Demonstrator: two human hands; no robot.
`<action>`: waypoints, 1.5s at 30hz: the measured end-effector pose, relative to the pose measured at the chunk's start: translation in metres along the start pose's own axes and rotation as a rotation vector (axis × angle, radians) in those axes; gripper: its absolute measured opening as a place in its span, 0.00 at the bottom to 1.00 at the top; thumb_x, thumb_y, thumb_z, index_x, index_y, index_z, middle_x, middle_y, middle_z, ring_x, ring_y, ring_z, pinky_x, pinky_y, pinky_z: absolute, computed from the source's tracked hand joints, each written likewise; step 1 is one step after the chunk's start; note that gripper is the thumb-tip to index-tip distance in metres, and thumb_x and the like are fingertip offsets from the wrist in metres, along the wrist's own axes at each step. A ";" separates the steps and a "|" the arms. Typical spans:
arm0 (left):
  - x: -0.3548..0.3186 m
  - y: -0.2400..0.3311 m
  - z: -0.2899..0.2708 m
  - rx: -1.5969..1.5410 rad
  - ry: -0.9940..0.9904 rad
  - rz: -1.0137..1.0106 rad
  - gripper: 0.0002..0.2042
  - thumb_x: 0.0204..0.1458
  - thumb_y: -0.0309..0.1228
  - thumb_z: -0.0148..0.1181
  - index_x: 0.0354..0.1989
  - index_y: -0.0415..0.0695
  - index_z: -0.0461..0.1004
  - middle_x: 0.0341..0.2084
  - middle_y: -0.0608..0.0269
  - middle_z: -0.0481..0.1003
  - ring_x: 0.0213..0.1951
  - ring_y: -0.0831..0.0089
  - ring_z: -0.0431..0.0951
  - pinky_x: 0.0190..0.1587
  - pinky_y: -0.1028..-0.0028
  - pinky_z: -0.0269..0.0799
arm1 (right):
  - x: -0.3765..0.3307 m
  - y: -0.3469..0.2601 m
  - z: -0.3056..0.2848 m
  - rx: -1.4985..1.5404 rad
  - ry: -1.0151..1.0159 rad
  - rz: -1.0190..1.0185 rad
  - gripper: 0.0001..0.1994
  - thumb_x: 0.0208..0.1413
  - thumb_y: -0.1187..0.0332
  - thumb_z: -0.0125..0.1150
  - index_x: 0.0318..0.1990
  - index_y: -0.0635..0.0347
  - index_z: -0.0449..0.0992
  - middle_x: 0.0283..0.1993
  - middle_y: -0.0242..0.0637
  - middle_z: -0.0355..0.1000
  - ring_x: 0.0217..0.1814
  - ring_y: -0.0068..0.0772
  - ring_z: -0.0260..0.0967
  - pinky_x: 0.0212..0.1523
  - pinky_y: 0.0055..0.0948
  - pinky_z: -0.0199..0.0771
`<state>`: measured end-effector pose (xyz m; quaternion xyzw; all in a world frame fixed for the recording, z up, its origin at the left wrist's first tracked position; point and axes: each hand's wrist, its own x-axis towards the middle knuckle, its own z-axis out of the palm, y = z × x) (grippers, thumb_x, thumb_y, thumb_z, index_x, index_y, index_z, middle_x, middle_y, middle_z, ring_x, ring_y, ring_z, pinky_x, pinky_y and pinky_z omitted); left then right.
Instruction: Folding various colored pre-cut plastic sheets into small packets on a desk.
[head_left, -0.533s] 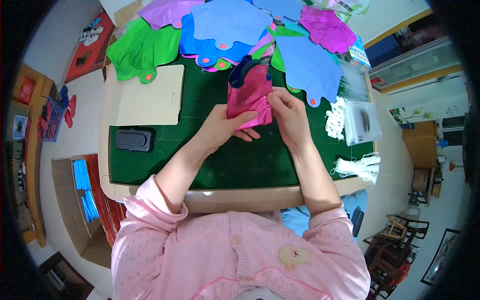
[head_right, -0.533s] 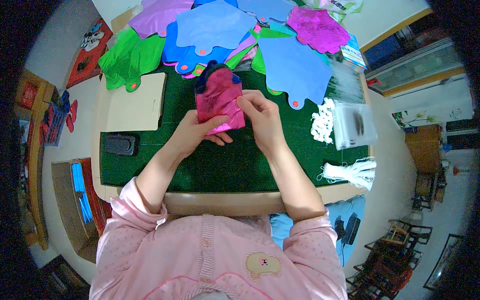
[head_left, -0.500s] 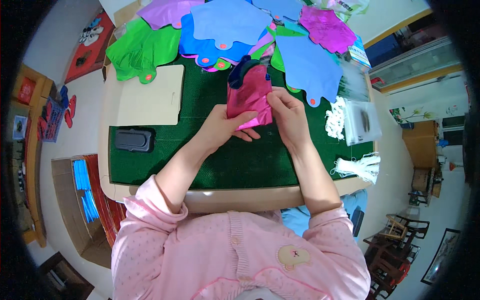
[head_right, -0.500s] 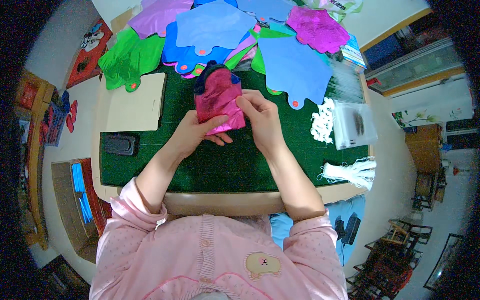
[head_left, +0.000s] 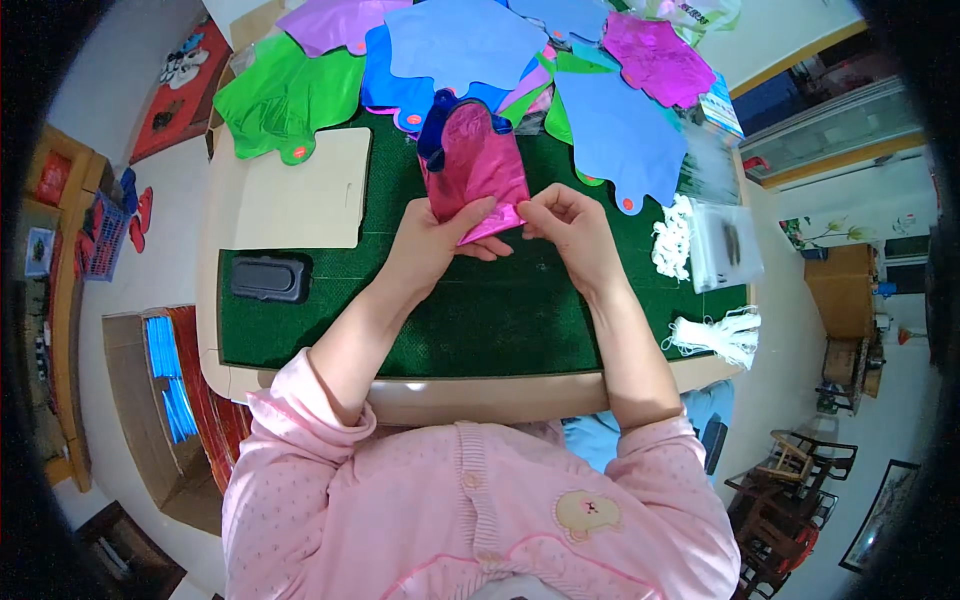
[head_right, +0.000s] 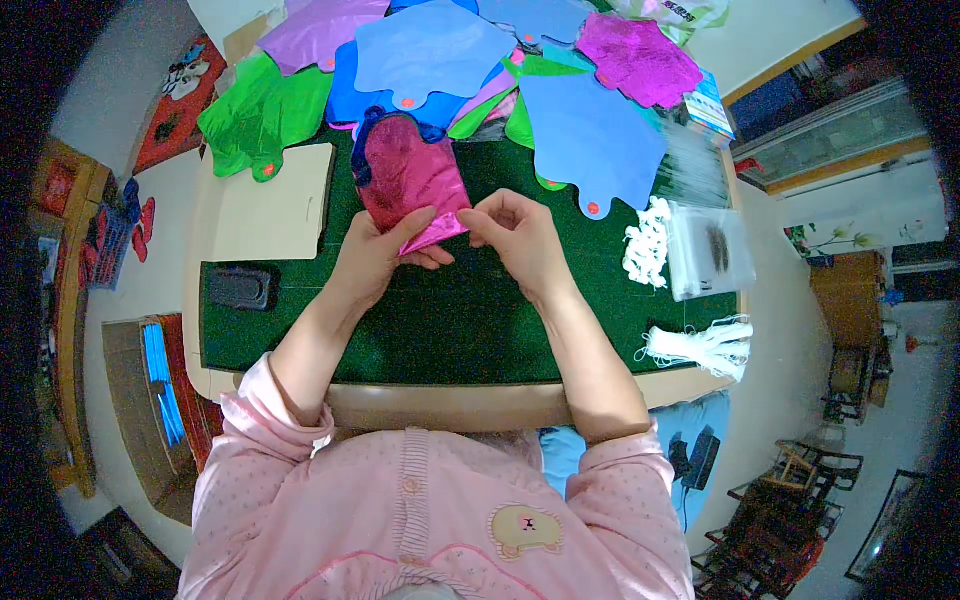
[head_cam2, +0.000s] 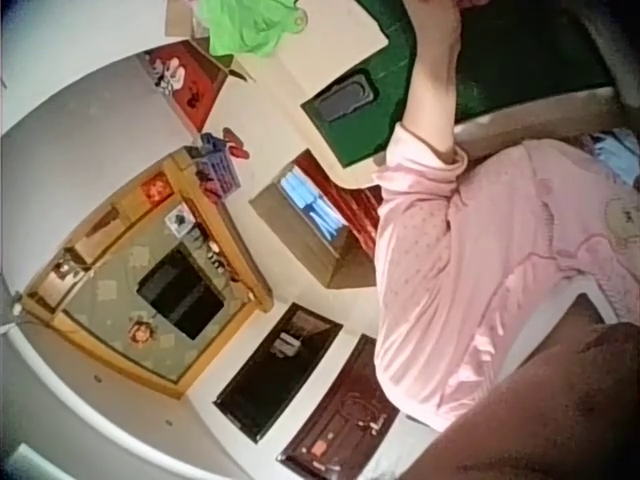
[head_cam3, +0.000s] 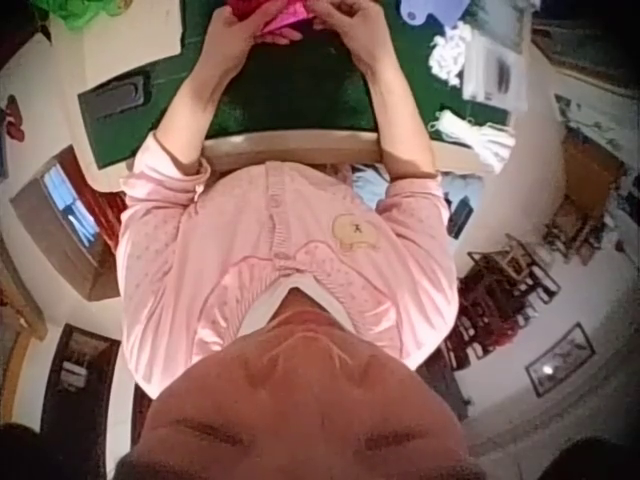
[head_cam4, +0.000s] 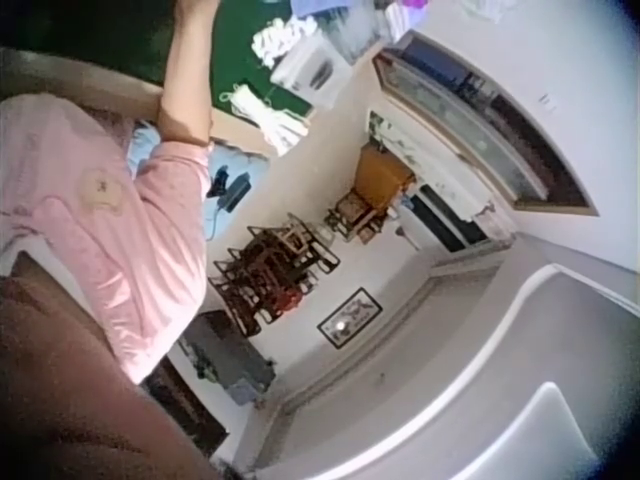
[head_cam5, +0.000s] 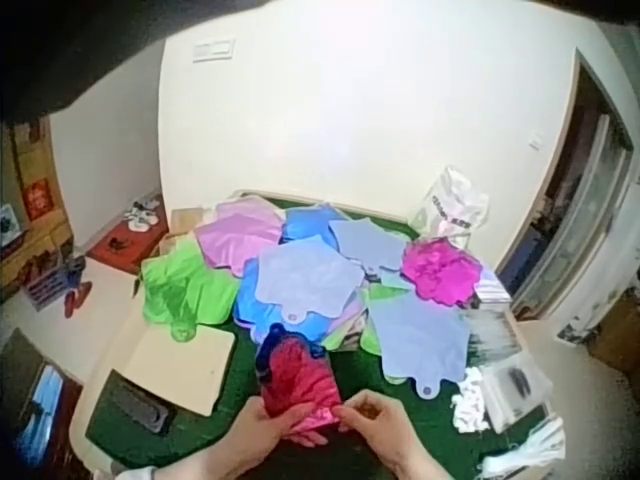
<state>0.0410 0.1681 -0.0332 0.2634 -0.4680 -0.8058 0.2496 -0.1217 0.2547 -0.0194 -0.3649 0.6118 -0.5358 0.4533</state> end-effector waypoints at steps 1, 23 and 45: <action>0.000 0.000 0.000 0.000 -0.001 0.000 0.13 0.54 0.33 0.54 0.39 0.33 0.73 0.27 0.55 0.76 0.25 0.68 0.79 0.26 0.78 0.74 | 0.000 0.000 0.000 -0.005 0.000 -0.019 0.04 0.52 0.73 0.59 0.31 0.62 0.71 0.27 0.29 0.69 0.30 0.18 0.67 0.34 0.19 0.68; -0.004 -0.002 0.002 0.005 -0.090 -0.019 0.14 0.55 0.34 0.54 0.39 0.32 0.72 0.28 0.53 0.76 0.26 0.66 0.79 0.27 0.76 0.75 | 0.000 -0.003 0.006 0.033 0.119 -0.185 0.05 0.51 0.79 0.57 0.36 0.62 0.69 0.35 0.30 0.67 0.39 0.19 0.65 0.43 0.20 0.66; -0.007 -0.004 0.006 0.089 -0.183 -0.135 0.12 0.54 0.33 0.55 0.37 0.34 0.74 0.24 0.57 0.76 0.24 0.68 0.79 0.25 0.77 0.74 | -0.005 0.000 0.016 0.094 0.074 -0.214 0.08 0.56 0.69 0.55 0.39 0.64 0.74 0.33 0.27 0.71 0.33 0.12 0.64 0.34 0.17 0.64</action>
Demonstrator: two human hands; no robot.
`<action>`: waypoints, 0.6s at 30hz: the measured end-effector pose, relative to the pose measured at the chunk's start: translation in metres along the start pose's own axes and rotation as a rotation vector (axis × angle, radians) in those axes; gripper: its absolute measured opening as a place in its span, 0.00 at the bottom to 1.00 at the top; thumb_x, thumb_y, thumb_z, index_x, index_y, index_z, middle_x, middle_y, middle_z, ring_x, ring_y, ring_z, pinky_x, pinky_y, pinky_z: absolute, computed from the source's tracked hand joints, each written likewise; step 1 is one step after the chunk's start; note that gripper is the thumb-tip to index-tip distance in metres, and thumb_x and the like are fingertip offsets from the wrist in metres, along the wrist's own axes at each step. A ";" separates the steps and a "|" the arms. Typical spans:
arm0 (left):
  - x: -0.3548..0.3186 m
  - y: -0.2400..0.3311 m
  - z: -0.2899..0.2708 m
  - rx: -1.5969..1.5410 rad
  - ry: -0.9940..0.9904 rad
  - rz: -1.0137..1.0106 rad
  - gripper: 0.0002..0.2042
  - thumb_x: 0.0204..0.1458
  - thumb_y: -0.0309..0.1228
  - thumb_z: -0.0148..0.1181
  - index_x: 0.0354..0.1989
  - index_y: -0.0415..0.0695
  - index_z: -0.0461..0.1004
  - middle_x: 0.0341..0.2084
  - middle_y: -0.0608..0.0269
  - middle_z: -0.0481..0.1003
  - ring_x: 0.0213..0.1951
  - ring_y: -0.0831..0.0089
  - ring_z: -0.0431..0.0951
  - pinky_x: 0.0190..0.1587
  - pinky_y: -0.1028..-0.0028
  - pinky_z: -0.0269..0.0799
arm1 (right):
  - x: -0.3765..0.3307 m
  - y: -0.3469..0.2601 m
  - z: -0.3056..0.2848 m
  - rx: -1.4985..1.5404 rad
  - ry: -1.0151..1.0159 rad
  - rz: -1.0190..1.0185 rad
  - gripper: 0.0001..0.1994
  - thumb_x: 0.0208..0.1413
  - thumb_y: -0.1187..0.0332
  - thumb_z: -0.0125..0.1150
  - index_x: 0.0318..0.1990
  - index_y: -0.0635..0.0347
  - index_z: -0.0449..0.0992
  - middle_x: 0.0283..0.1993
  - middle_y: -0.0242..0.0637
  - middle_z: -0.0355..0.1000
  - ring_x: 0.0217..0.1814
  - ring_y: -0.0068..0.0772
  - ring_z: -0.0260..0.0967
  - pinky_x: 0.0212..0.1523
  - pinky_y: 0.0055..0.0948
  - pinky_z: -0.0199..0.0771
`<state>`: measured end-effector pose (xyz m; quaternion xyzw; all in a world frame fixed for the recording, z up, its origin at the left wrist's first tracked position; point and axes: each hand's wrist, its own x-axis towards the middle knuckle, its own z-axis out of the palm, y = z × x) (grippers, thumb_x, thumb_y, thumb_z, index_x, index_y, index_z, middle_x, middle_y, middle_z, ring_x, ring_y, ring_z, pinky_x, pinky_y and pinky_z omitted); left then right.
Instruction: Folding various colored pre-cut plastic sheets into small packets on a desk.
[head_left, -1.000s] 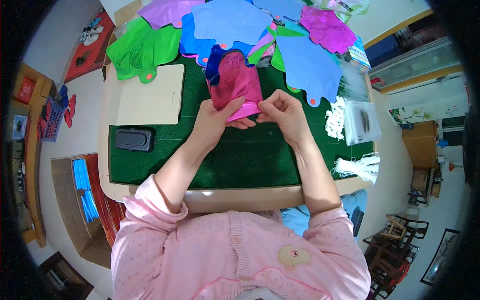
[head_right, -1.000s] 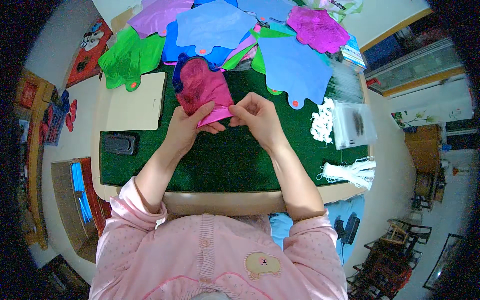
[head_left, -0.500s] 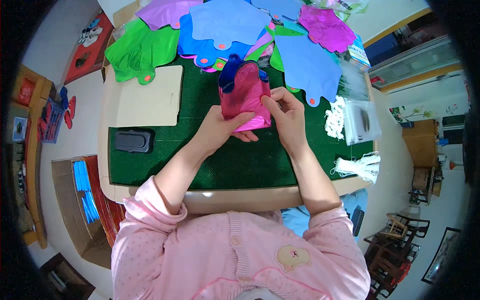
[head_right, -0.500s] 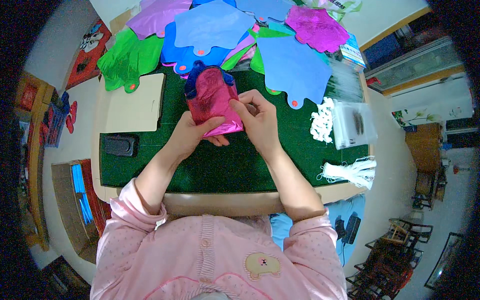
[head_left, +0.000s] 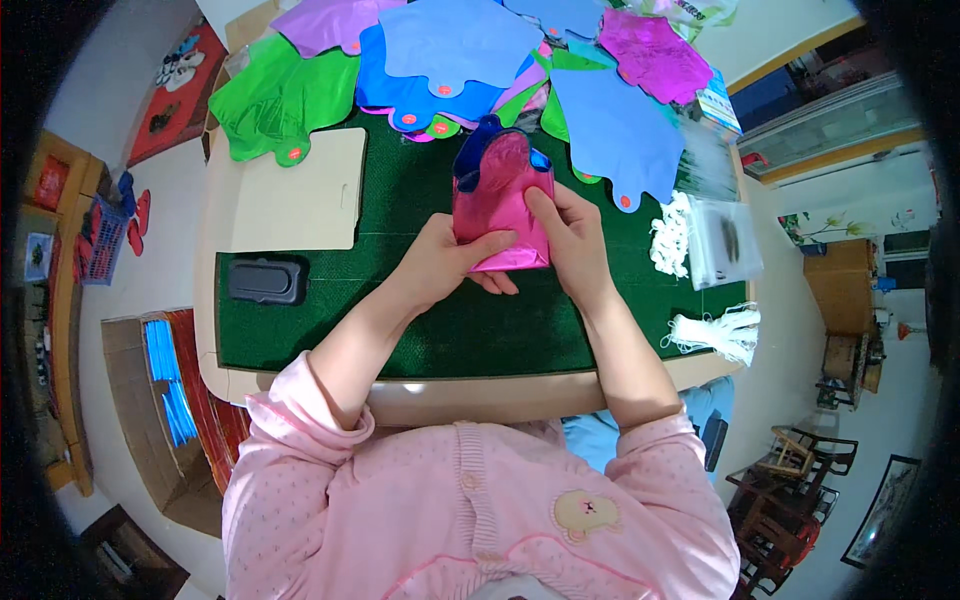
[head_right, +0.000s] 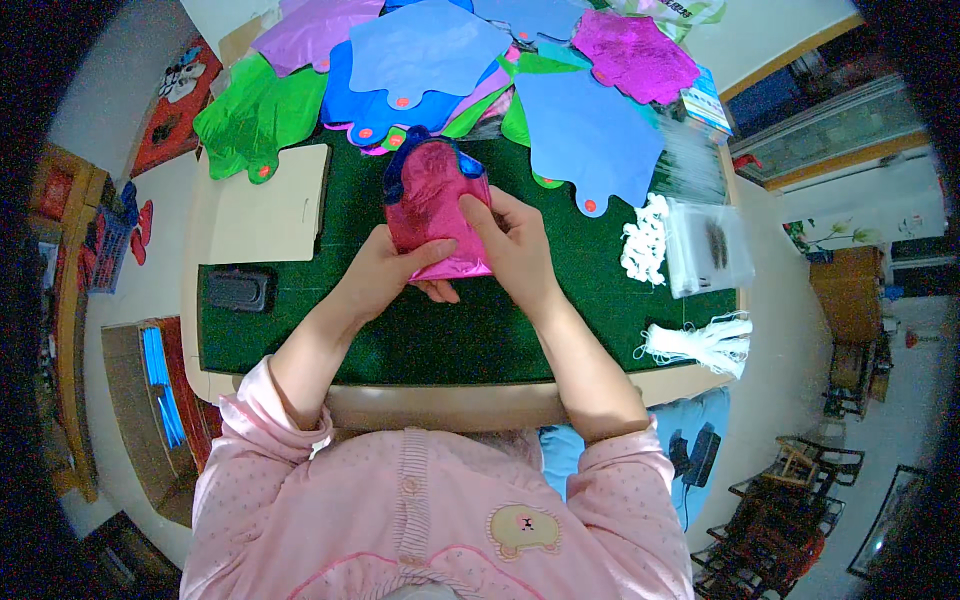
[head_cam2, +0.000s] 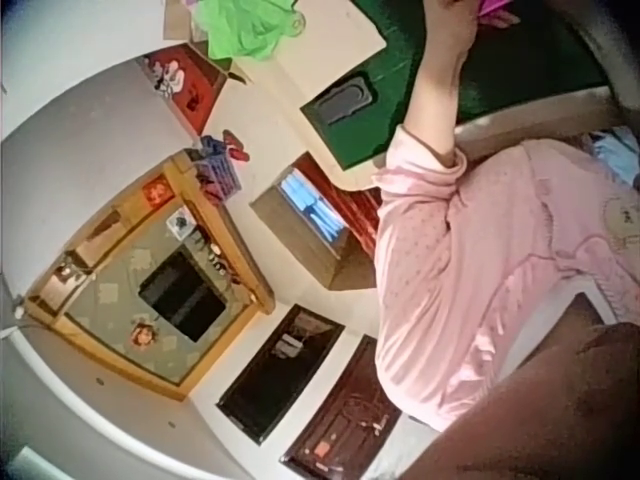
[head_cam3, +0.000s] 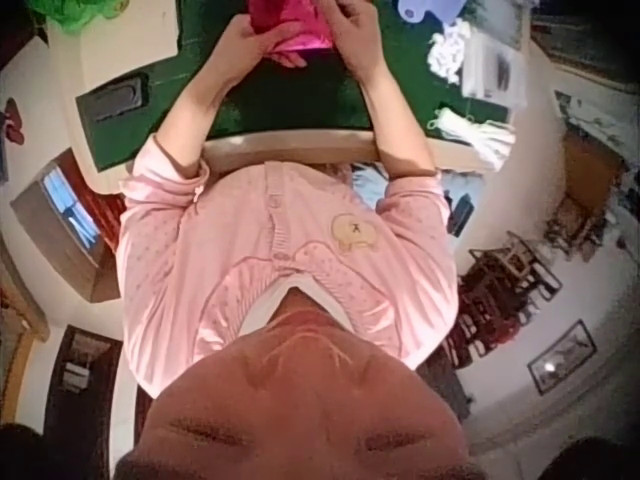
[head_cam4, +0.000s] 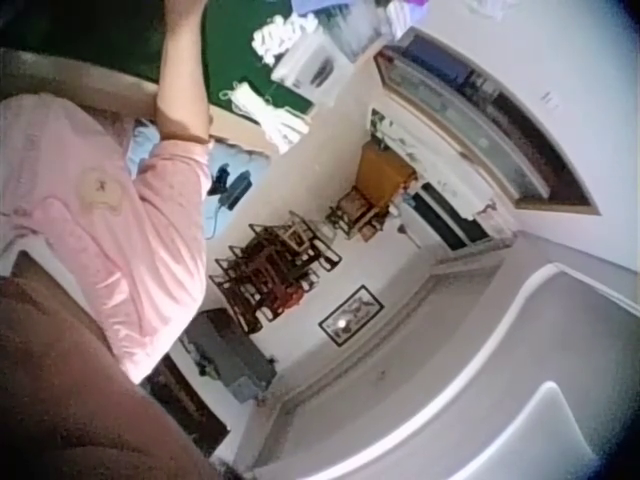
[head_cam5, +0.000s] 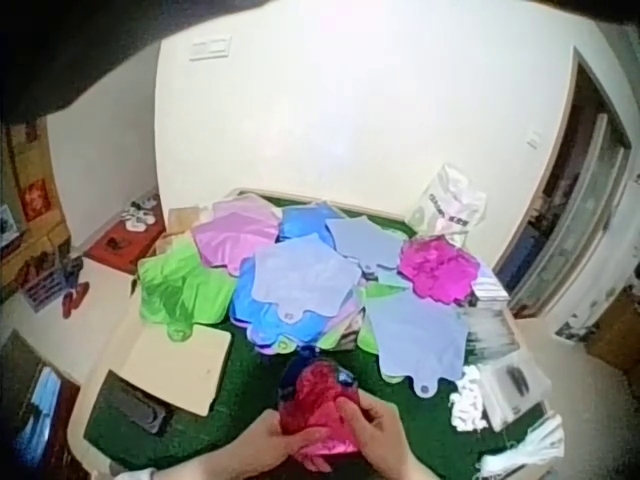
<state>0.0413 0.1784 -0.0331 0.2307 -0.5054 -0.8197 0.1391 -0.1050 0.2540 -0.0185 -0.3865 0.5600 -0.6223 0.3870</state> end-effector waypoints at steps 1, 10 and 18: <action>-0.001 0.001 0.000 -0.001 0.001 -0.001 0.12 0.54 0.33 0.55 0.37 0.34 0.74 0.24 0.57 0.76 0.24 0.68 0.79 0.25 0.77 0.74 | 0.000 0.000 0.000 0.006 -0.016 0.003 0.09 0.57 0.68 0.54 0.41 0.64 0.74 0.35 0.28 0.72 0.34 0.13 0.65 0.34 0.18 0.65; 0.003 0.001 -0.004 -0.310 -0.145 -0.123 0.29 0.58 0.52 0.38 0.44 0.33 0.70 0.34 0.49 0.75 0.29 0.60 0.79 0.31 0.71 0.76 | 0.006 -0.001 -0.016 0.266 0.081 0.233 0.11 0.59 0.65 0.52 0.44 0.63 0.72 0.40 0.32 0.72 0.37 0.21 0.70 0.37 0.22 0.69; 0.002 0.003 -0.010 0.095 -0.137 -0.076 0.14 0.57 0.33 0.49 0.44 0.35 0.70 0.34 0.53 0.75 0.30 0.66 0.79 0.31 0.76 0.76 | 0.004 -0.002 -0.016 0.270 0.142 0.219 0.10 0.58 0.66 0.52 0.41 0.63 0.72 0.37 0.32 0.73 0.37 0.21 0.70 0.38 0.21 0.68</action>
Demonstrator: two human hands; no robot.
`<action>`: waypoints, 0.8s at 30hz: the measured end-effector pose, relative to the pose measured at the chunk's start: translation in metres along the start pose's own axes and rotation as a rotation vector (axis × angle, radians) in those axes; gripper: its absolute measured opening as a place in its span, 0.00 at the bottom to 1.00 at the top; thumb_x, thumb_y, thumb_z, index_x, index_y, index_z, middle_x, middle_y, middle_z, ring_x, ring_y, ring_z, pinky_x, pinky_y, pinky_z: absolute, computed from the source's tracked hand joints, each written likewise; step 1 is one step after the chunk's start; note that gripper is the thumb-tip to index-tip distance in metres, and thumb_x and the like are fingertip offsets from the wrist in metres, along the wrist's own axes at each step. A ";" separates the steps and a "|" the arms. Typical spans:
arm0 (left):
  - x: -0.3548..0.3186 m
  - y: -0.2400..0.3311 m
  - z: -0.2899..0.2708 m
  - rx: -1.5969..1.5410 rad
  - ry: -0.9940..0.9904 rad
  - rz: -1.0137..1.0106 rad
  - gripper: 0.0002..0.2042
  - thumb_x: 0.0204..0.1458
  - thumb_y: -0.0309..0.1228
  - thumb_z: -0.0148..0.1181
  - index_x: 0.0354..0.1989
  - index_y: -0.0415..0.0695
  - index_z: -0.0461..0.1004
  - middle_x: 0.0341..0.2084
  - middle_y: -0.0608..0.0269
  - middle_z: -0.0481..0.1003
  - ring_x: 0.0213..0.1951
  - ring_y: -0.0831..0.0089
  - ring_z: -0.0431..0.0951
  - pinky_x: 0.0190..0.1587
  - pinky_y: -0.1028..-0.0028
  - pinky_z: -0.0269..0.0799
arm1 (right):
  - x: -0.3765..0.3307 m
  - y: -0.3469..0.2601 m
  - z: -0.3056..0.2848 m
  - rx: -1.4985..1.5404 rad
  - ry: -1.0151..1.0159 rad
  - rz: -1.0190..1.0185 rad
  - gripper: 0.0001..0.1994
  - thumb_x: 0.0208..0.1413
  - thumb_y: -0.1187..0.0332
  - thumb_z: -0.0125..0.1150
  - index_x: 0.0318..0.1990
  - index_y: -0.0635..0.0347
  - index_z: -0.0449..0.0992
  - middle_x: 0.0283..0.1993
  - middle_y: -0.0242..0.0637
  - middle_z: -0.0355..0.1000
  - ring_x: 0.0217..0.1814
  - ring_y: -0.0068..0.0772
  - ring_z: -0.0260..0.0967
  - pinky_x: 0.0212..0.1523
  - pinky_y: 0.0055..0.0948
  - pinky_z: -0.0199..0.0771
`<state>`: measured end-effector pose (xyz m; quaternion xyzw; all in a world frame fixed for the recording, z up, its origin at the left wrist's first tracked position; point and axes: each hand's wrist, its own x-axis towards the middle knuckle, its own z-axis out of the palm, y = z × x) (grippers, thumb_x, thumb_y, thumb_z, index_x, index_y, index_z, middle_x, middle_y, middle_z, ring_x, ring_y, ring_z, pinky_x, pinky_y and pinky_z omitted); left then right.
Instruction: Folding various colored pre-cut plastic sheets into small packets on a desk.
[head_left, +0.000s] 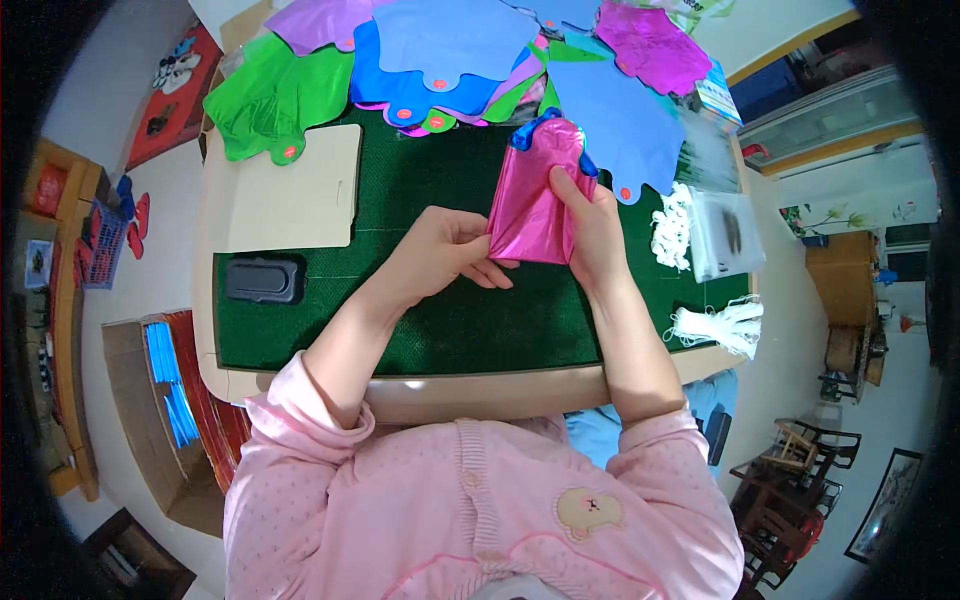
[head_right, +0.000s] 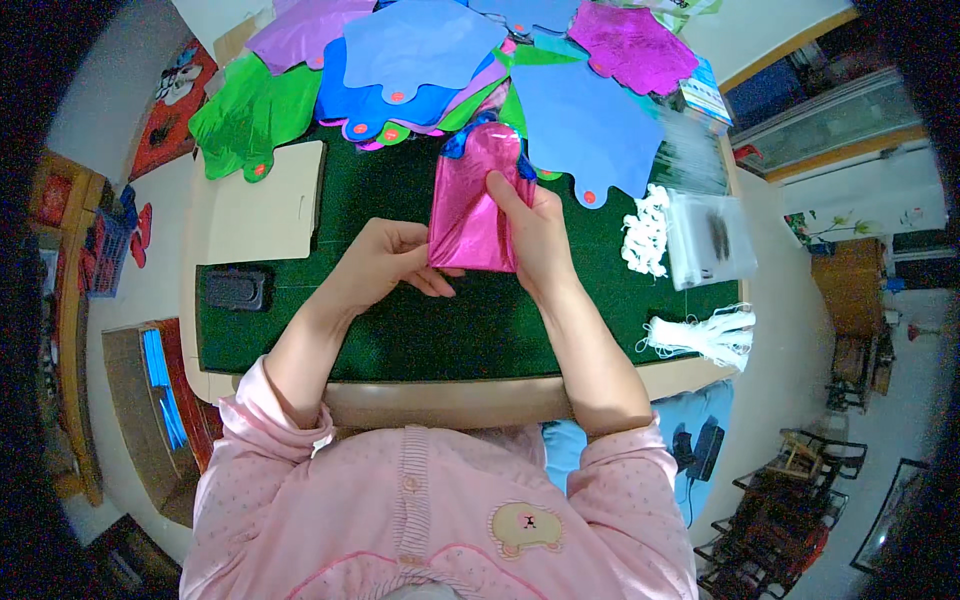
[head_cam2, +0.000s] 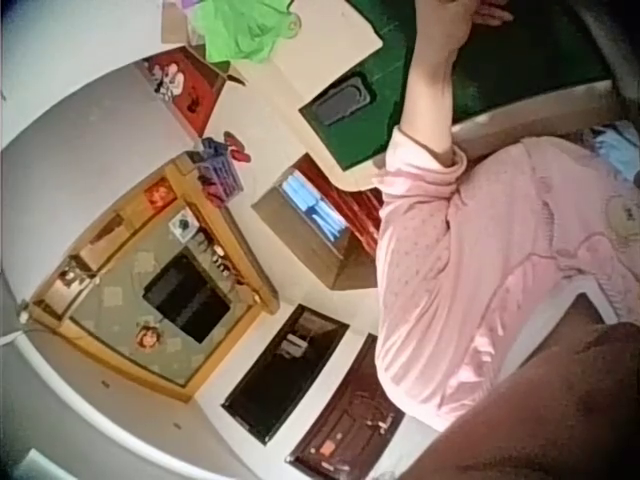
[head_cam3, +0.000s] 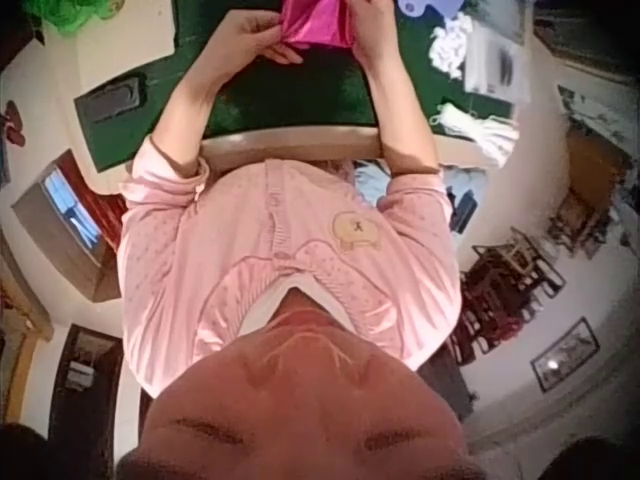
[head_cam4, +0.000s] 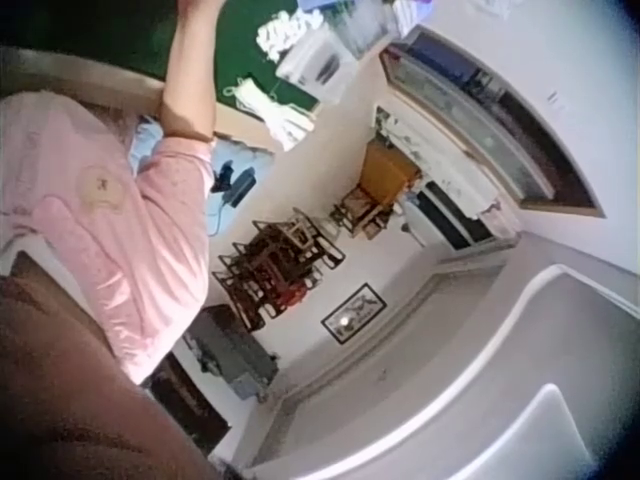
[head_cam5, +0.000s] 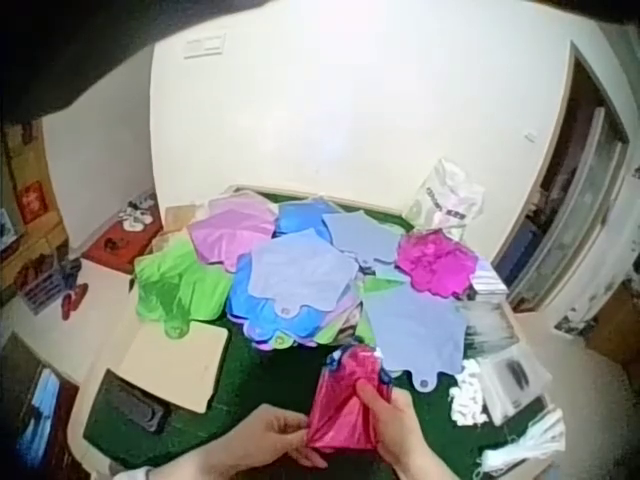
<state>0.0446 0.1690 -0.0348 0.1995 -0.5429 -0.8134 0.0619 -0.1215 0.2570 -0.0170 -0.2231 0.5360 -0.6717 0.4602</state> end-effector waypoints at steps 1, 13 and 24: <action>0.000 0.001 -0.001 0.026 0.005 0.000 0.11 0.55 0.29 0.51 0.42 0.35 0.70 0.33 0.54 0.75 0.30 0.67 0.79 0.31 0.77 0.75 | -0.001 0.001 0.001 -0.018 0.004 -0.014 0.10 0.58 0.66 0.53 0.41 0.63 0.73 0.37 0.31 0.73 0.36 0.20 0.70 0.38 0.21 0.68; 0.003 0.003 0.006 0.387 0.712 0.505 0.11 0.40 0.29 0.67 0.30 0.41 0.71 0.26 0.70 0.72 0.30 0.81 0.70 0.31 0.81 0.64 | -0.011 0.008 0.015 -0.380 -0.148 -0.242 0.11 0.59 0.66 0.52 0.40 0.65 0.75 0.34 0.27 0.73 0.35 0.14 0.66 0.37 0.17 0.65; 0.002 0.000 0.001 0.130 0.628 0.564 0.06 0.45 0.27 0.63 0.27 0.37 0.76 0.24 0.67 0.73 0.29 0.83 0.70 0.30 0.82 0.64 | -0.011 0.008 0.013 -0.294 -0.228 -0.123 0.10 0.58 0.69 0.53 0.42 0.66 0.75 0.35 0.28 0.73 0.36 0.15 0.67 0.39 0.19 0.67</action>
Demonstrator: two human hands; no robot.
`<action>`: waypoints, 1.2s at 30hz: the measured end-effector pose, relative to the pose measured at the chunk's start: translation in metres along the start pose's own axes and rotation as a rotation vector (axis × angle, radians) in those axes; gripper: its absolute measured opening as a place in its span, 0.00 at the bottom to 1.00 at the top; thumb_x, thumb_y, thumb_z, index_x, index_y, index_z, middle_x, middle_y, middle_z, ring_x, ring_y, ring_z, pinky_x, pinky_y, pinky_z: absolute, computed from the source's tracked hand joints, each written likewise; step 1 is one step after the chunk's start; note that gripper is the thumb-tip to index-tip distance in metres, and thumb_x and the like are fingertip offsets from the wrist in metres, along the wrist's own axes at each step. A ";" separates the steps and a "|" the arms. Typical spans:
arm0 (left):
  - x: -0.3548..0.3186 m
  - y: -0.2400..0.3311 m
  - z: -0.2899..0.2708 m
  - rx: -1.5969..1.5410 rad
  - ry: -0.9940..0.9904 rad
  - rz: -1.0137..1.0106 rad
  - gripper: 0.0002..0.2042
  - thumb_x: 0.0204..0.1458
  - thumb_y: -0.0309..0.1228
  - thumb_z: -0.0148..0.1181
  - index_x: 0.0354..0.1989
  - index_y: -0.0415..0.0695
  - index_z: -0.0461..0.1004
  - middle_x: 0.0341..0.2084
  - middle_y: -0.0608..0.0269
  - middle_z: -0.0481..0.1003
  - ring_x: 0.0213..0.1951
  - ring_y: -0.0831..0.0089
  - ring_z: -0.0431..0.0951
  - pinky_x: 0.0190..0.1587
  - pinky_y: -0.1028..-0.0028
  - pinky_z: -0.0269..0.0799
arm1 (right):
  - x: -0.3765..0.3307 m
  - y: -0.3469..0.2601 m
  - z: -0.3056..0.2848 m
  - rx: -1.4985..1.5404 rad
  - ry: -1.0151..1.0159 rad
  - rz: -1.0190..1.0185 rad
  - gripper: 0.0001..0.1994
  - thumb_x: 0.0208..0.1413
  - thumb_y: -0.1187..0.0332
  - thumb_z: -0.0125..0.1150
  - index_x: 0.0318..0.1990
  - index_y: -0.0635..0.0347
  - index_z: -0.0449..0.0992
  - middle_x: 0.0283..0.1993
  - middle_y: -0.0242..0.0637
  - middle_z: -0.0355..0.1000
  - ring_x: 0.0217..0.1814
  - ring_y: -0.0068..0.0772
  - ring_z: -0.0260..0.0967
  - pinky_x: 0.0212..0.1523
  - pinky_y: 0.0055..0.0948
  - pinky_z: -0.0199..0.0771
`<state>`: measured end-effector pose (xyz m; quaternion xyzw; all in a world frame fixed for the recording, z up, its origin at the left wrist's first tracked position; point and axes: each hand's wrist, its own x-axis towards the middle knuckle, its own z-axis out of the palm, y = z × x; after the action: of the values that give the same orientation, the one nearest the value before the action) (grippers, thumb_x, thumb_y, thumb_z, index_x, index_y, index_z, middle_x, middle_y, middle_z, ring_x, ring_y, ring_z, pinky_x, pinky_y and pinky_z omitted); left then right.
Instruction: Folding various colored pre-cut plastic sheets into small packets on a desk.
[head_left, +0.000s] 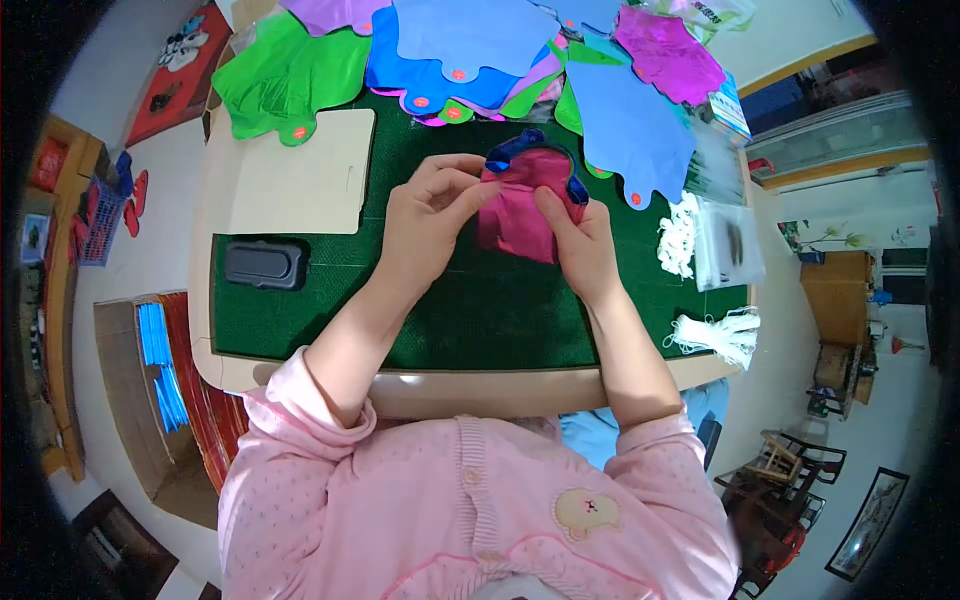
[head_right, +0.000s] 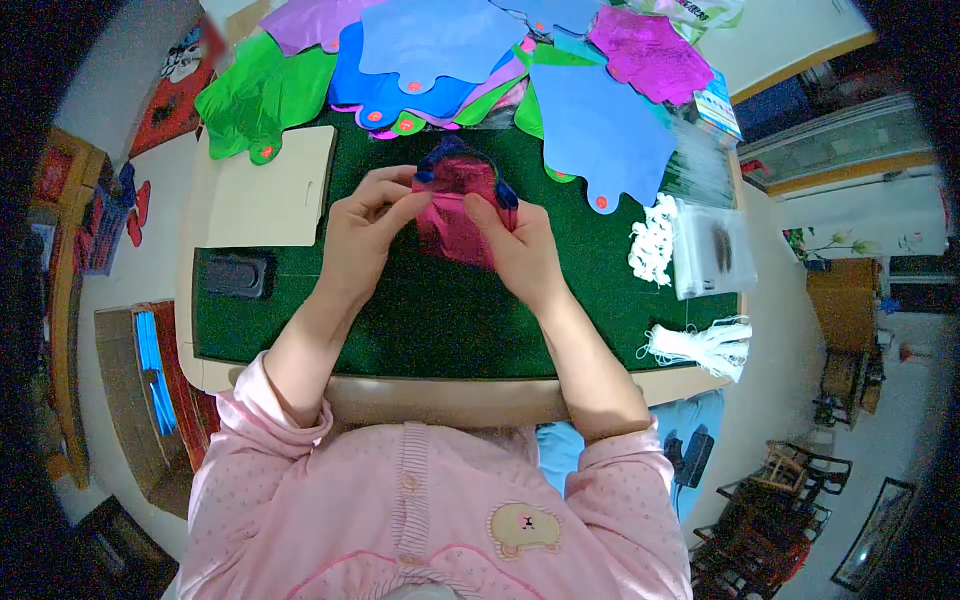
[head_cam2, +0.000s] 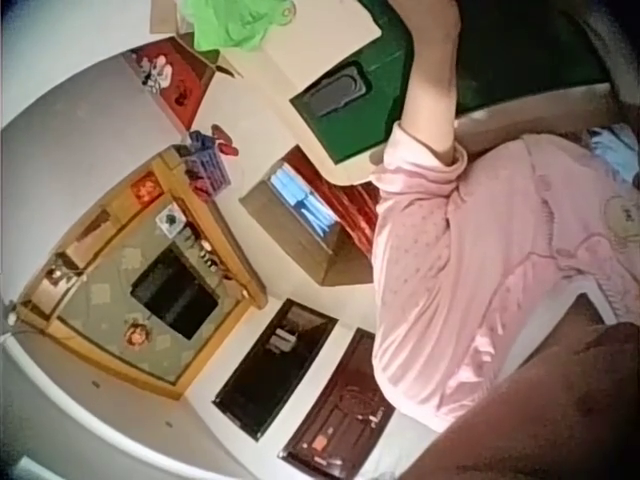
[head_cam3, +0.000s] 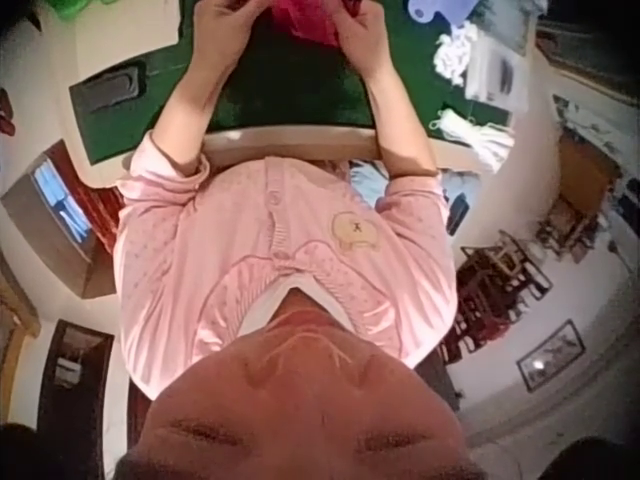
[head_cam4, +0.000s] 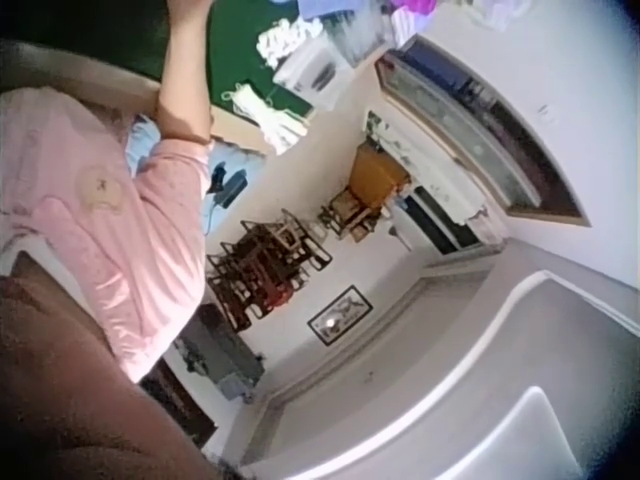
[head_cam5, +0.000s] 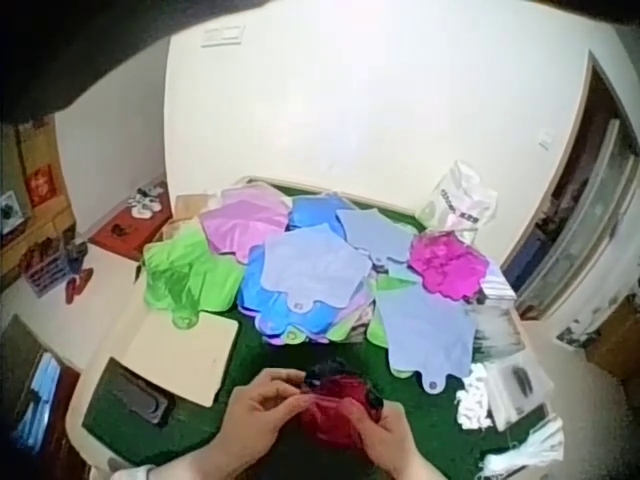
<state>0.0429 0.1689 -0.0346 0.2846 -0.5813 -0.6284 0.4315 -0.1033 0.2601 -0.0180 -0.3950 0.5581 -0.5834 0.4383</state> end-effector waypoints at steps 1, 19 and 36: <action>0.001 0.002 0.001 -0.038 -0.013 -0.072 0.06 0.47 0.27 0.62 0.28 0.37 0.77 0.24 0.67 0.73 0.29 0.84 0.70 0.31 0.82 0.64 | 0.000 -0.001 0.001 -0.001 0.001 0.003 0.10 0.58 0.69 0.53 0.42 0.66 0.75 0.35 0.28 0.73 0.36 0.15 0.67 0.39 0.19 0.67; -0.005 -0.007 -0.005 -0.121 -0.450 -0.494 0.11 0.55 0.32 0.51 0.39 0.38 0.74 0.26 0.64 0.76 0.27 0.79 0.75 0.30 0.79 0.71 | 0.008 -0.002 -0.009 0.255 0.349 -0.029 0.06 0.55 0.70 0.57 0.37 0.62 0.76 0.34 0.28 0.73 0.33 0.16 0.68 0.35 0.18 0.67; -0.001 0.022 -0.003 -0.159 -0.437 -0.742 0.11 0.54 0.31 0.53 0.32 0.34 0.74 0.24 0.60 0.76 0.24 0.75 0.77 0.29 0.79 0.74 | 0.007 -0.004 -0.014 -0.129 0.391 -0.129 0.07 0.54 0.71 0.59 0.36 0.63 0.78 0.29 0.23 0.73 0.29 0.10 0.62 0.30 0.14 0.62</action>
<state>0.0506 0.1697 -0.0138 0.3002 -0.4672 -0.8291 0.0640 -0.1191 0.2573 -0.0153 -0.3364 0.6422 -0.6390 0.2571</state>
